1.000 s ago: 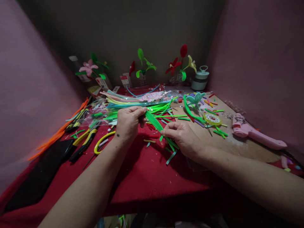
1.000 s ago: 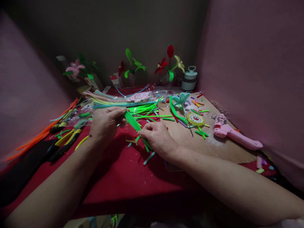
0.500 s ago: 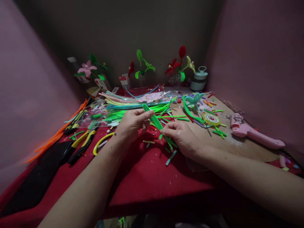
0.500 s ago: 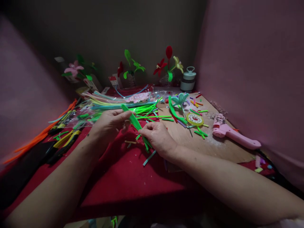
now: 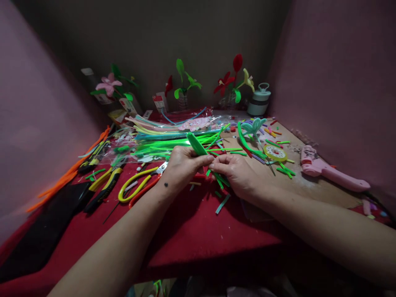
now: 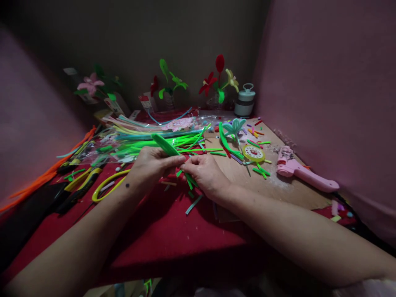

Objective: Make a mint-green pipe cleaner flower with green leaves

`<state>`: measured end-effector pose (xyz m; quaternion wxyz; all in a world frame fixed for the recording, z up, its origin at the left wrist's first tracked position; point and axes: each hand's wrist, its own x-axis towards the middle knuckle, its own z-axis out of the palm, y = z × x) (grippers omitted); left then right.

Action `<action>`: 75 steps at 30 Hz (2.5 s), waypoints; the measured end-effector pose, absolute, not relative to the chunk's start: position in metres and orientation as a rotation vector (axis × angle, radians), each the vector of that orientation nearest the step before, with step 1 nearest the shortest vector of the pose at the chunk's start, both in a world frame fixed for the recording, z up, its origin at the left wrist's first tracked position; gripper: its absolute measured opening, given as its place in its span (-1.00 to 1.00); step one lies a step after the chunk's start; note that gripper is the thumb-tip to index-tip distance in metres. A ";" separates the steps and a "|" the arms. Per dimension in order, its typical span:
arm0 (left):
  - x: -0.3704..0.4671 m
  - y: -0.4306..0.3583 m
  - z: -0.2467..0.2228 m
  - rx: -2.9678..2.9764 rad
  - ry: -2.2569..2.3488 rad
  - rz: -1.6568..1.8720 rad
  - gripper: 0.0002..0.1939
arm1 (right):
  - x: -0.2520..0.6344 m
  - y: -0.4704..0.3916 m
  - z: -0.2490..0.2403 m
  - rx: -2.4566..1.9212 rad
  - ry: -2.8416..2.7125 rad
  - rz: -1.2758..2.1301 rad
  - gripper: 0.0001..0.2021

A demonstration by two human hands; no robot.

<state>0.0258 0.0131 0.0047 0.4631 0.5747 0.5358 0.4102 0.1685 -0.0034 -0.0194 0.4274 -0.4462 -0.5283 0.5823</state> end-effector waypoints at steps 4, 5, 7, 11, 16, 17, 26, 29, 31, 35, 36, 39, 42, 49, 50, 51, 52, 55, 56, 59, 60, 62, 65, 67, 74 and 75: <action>0.021 0.018 0.006 1.294 1.313 1.185 -0.67 | 0.171 0.002 -0.020 -1.128 -1.226 1.372 -0.78; 0.021 0.018 0.006 1.300 1.296 1.151 -0.67 | 0.173 0.004 -0.023 -1.118 -1.204 1.347 -0.79; 0.023 0.016 0.005 1.386 1.280 1.006 -0.68 | 0.175 0.011 -0.029 -1.076 -1.167 1.313 -0.79; 0.033 0.010 0.001 1.628 1.314 0.903 -0.78 | 0.176 0.017 -0.035 -0.996 -1.101 1.383 -0.79; 0.032 0.010 0.000 1.772 1.358 0.909 -0.84 | 0.175 0.013 -0.027 -0.945 -1.014 1.588 -0.75; 0.031 0.010 0.000 1.778 1.351 0.903 -0.84 | 0.175 0.013 -0.026 -0.941 -1.011 1.603 -0.75; 0.031 0.010 -0.002 1.661 1.291 0.930 -0.77 | 0.176 0.015 -0.027 -1.064 -1.093 1.427 -0.74; 0.032 0.009 -0.002 1.603 1.292 0.877 -0.65 | 0.174 0.014 -0.025 -1.048 -1.018 1.412 -0.76; 0.034 0.008 -0.003 1.719 1.342 0.866 -0.73 | 0.173 0.013 -0.024 -1.031 -1.001 1.413 -0.79; 0.036 0.006 -0.006 1.999 1.430 0.905 -0.82 | 0.173 0.014 -0.029 -1.009 -1.030 1.350 -0.84; 0.036 0.006 -0.006 2.010 1.426 0.896 -0.80 | 0.174 0.015 -0.030 -1.004 -1.037 1.342 -0.84; 0.034 0.005 -0.002 1.843 1.349 0.798 -0.78 | 0.175 0.017 -0.033 -0.987 -1.014 1.404 -0.80; 0.030 0.006 0.003 1.544 1.239 0.668 -0.80 | 0.175 0.017 -0.033 -0.959 -0.963 1.511 -0.74; 0.030 0.009 0.000 1.365 1.151 0.662 -0.82 | 0.174 0.018 -0.028 -0.972 -0.985 1.611 -0.78; 0.030 0.009 0.001 1.386 1.179 0.644 -0.82 | 0.174 0.020 -0.026 -0.984 -1.023 1.641 -0.79; 0.029 0.010 0.003 1.418 1.191 0.618 -0.81 | 0.175 0.021 -0.022 -0.998 -1.057 1.669 -0.80; 0.026 0.011 0.006 1.468 1.186 0.590 -0.79 | 0.174 0.023 -0.018 -1.011 -1.083 1.686 -0.81; 0.006 0.018 0.023 1.765 1.215 0.575 -0.74 | 0.171 0.027 -0.008 -1.038 -1.090 1.636 -0.84; -0.005 0.020 0.030 1.911 1.302 0.599 -0.75 | 0.170 0.029 -0.005 -1.036 -1.070 1.606 -0.84; -0.041 0.022 0.046 2.307 1.750 0.398 -0.78 | 0.166 0.031 -0.006 -0.997 -1.016 1.562 -0.82; -0.053 0.020 0.048 2.403 1.792 0.204 -0.79 | 0.165 0.032 -0.009 -0.990 -1.000 1.558 -0.81; -0.070 0.012 0.045 2.416 1.890 -0.197 -0.79 | 0.167 0.033 -0.016 -0.993 -0.977 1.552 -0.81; -0.080 -0.004 0.028 2.372 1.970 -0.478 -0.80 | 0.172 0.034 -0.026 -0.988 -0.953 1.547 -0.85; -0.080 -0.012 0.017 2.430 1.960 -0.438 -0.72 | 0.176 0.035 -0.029 -0.977 -0.947 1.541 -0.87; -0.073 -0.024 0.020 2.355 1.990 -0.382 -0.68 | 0.179 0.035 -0.027 -1.031 -0.902 1.549 -0.88; -0.074 -0.026 0.024 2.351 2.000 -0.378 -0.66 | 0.179 0.035 -0.027 -1.032 -0.893 1.554 -0.89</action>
